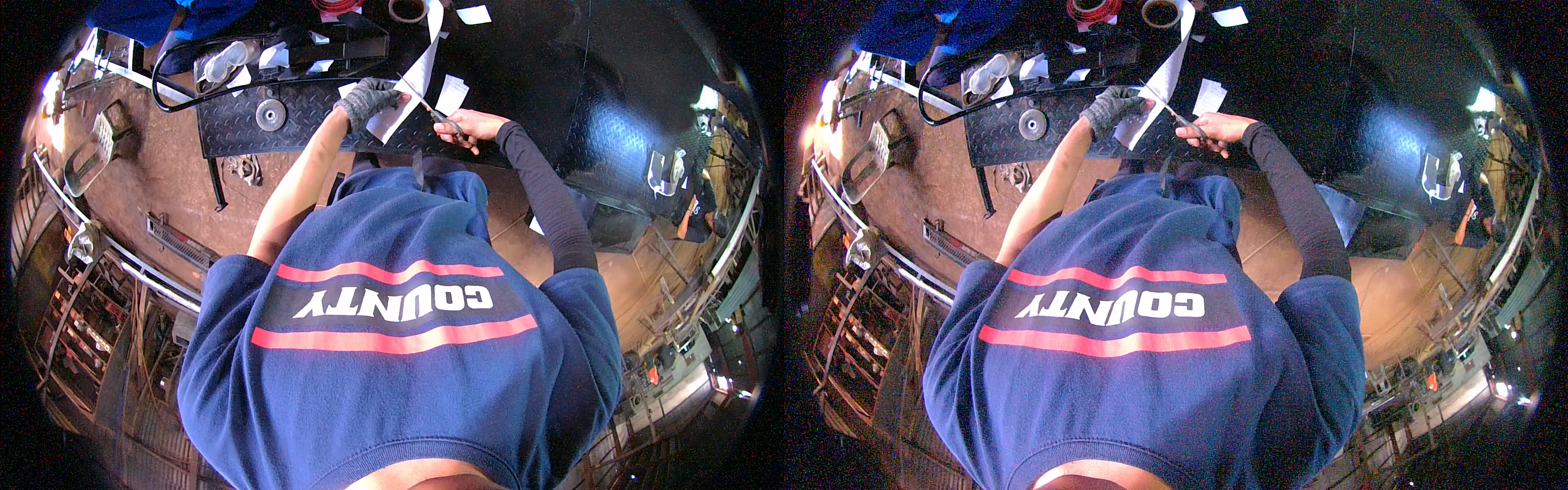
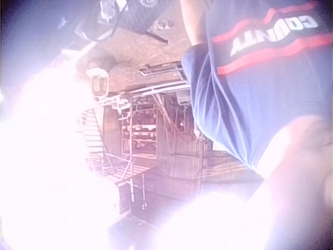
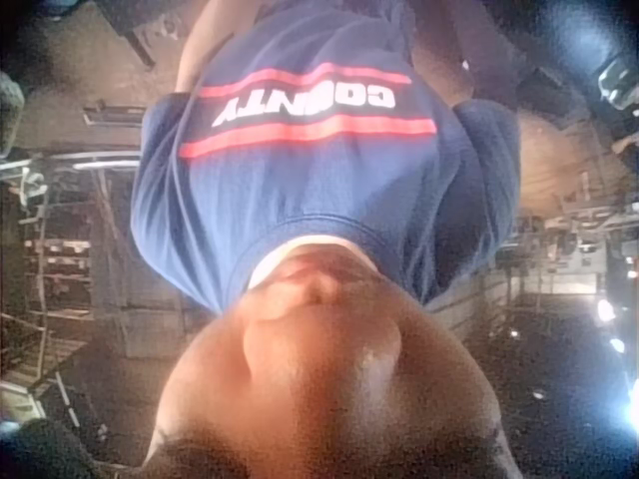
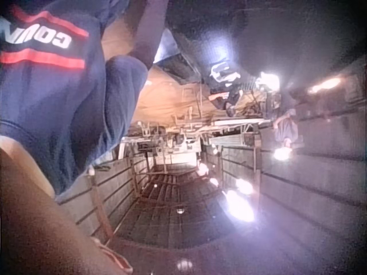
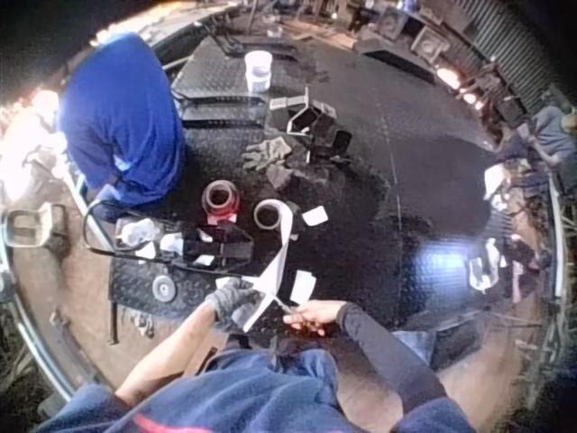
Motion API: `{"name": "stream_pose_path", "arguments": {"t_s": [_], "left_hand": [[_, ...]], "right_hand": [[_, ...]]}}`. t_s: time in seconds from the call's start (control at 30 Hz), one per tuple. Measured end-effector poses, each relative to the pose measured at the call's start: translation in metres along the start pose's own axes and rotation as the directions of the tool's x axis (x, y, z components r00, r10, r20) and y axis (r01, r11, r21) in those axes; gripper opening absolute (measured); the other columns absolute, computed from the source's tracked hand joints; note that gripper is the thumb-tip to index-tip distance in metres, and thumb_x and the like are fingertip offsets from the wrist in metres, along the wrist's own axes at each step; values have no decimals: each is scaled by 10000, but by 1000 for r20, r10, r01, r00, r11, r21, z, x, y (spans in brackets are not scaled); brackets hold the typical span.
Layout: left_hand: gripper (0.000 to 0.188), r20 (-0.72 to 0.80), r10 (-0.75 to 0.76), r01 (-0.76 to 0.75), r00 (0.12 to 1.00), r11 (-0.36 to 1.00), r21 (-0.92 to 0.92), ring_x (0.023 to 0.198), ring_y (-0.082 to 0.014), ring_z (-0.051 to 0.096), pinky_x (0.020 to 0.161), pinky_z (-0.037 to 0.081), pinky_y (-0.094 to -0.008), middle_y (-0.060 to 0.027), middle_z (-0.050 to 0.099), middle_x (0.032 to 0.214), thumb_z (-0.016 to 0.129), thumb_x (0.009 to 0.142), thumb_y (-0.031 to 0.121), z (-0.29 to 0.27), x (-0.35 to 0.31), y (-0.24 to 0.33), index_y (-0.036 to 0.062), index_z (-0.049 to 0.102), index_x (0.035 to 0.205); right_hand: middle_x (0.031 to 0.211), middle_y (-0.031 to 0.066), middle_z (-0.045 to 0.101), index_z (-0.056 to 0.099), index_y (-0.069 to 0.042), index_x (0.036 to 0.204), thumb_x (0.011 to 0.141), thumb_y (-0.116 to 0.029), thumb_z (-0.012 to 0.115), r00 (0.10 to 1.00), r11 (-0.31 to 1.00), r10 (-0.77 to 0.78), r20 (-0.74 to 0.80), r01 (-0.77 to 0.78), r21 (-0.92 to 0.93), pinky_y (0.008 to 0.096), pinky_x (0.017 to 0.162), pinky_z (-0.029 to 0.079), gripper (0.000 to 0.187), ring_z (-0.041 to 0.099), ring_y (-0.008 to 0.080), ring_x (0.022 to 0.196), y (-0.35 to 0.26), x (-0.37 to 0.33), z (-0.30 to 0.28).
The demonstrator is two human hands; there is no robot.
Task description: The person cuts a white adhesive tape strip into small rectangular pieces using scissors. They repeatedly fold, align, and trim the tape on a metal workbench, accumulating cut pieces on the surface.
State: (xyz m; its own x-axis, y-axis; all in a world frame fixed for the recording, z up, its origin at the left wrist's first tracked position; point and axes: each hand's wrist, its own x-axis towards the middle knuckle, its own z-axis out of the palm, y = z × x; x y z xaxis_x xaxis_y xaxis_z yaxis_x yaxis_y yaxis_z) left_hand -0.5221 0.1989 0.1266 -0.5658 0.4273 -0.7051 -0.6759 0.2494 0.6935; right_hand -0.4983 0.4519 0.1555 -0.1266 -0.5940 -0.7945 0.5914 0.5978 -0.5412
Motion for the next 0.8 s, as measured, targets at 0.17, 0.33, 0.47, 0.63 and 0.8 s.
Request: {"name": "stream_pose_path", "arguments": {"t_s": [0.17,0.33,0.47,0.63,0.8], "left_hand": [[275,10,26,-26,1000,1000,-10,604,-63,511,561,419,-229,33,583,687,726,737,305,0,4,-6,52,643,805],[268,43,6,-5,999,1000,-2,623,-70,503,580,412,-237,33,579,690,716,744,315,-1,-1,4,61,641,784],[284,20,14,-15,1000,999,30,628,-74,485,588,398,-243,37,566,680,714,739,335,3,-8,11,63,635,754],[299,15,31,-31,999,999,27,608,-73,471,567,386,-240,38,548,656,716,732,346,7,-15,18,62,624,721],[324,49,18,-21,999,997,70,636,-100,533,612,426,-256,-25,608,675,719,727,357,2,-8,14,41,651,744]], "right_hand": [[518,-21,416,510,-107,662,772,-639,512,1000,1000,-27,17,27,1,235,350,406,543,436,81,418,2,0,-2],[615,-1,459,514,-101,693,773,-649,496,995,997,-76,68,75,22,239,366,427,554,464,91,469,1,-2,-1],[653,-2,471,514,-100,714,773,-658,481,991,995,-100,95,98,25,244,380,444,562,468,93,482,1,-3,0],[652,-4,468,513,-96,719,776,-659,475,990,993,-111,90,108,40,245,383,447,567,470,95,490,1,-6,2],[654,1,465,517,-92,724,783,-647,475,989,992,-124,85,122,34,245,381,445,560,470,99,495,3,-6,2]]}}
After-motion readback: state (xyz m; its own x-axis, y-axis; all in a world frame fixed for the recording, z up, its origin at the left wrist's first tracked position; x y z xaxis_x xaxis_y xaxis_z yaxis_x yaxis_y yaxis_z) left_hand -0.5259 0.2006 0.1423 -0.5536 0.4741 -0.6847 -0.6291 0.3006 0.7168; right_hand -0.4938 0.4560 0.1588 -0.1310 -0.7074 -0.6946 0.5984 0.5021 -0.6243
